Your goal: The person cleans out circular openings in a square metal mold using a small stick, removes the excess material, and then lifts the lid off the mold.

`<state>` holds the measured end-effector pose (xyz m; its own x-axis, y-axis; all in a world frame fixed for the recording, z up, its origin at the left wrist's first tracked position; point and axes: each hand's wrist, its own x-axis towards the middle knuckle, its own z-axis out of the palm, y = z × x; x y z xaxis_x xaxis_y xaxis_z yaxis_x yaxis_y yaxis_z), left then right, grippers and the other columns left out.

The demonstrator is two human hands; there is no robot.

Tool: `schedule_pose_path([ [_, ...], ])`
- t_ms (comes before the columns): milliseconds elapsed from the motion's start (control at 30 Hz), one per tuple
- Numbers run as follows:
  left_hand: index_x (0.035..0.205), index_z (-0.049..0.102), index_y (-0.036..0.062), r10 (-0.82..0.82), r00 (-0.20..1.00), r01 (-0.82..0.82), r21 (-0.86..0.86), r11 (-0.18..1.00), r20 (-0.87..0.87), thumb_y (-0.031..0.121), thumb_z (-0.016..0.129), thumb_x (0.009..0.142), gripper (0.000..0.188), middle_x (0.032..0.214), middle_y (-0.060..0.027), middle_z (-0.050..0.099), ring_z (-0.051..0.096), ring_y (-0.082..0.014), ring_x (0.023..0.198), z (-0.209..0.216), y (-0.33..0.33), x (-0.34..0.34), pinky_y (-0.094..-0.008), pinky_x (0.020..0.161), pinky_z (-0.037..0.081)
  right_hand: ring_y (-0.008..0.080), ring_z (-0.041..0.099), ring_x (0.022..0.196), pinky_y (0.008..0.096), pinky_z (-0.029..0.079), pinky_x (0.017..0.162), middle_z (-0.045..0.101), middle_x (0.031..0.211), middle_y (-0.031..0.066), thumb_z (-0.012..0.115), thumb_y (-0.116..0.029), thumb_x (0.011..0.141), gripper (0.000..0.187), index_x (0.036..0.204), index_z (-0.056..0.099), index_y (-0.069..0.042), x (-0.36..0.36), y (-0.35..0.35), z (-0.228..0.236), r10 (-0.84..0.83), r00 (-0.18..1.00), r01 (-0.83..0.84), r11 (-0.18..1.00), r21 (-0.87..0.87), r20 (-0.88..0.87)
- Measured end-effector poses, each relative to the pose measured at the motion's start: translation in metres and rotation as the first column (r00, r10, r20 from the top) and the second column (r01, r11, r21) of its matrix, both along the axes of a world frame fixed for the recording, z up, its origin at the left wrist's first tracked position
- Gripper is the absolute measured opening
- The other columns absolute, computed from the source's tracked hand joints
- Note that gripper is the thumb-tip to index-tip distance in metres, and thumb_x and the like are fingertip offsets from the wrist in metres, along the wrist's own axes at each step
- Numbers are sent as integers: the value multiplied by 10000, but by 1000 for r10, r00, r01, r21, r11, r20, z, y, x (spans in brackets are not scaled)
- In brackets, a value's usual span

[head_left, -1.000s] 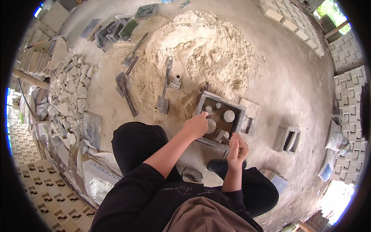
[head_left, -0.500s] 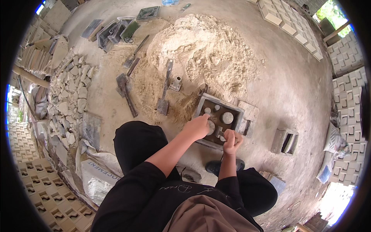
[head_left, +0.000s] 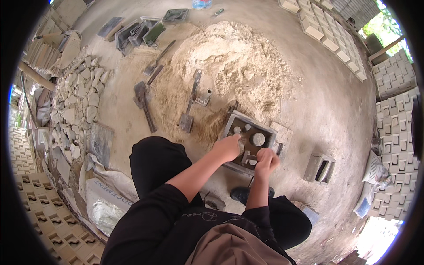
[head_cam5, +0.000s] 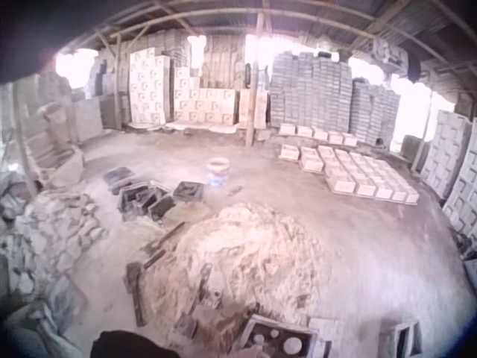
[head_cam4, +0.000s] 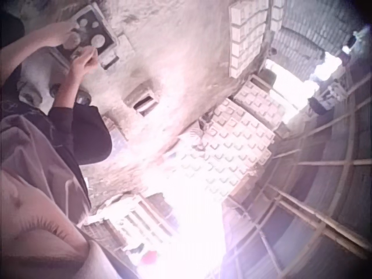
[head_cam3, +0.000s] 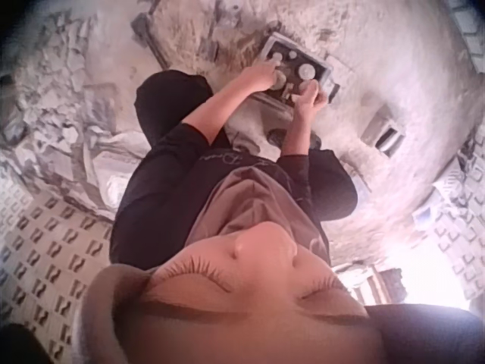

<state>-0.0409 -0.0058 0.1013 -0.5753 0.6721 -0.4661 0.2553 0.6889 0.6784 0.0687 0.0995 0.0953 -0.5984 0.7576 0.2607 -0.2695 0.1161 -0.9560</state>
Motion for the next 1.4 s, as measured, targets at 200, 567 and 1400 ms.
schedule_pose_path([
  [200, 1147, 464, 48, 24, 1000, -23, 49, 999, -20, 169, 422, 813, 358, 1030, -168, 583, 563, -325, 968, 3, -2, -1, -444, 805, 441, 56, 299, 450, 253, 209, 417, 379, 478, -16, 414, -111, 876, 380, 505, 379, -33, -15, 2, -20, -104, 963, 96, 994, 44, 250],
  [567, 1185, 461, 52, 26, 999, -24, 74, 997, -34, 184, 423, 812, 398, 1026, -156, 596, 568, -316, 969, -3, 0, 0, -453, 800, 443, 56, 304, 430, 261, 196, 394, 379, 455, -13, 421, -34, 804, 320, 491, 362, -10, -19, 1, -27, 115, 961, -155, 978, 142, 252],
  [1400, 1212, 422, 50, 15, 999, -18, 70, 997, 44, 197, 386, 872, 373, 1134, -155, 542, 525, -308, 1036, 14, -3, -4, -431, 848, 415, 86, 273, 409, 273, 162, 401, 322, 443, 2, 462, -202, 801, 398, 472, 331, -20, 30, -6, -10, 390, 874, -407, 913, -1, 289],
])
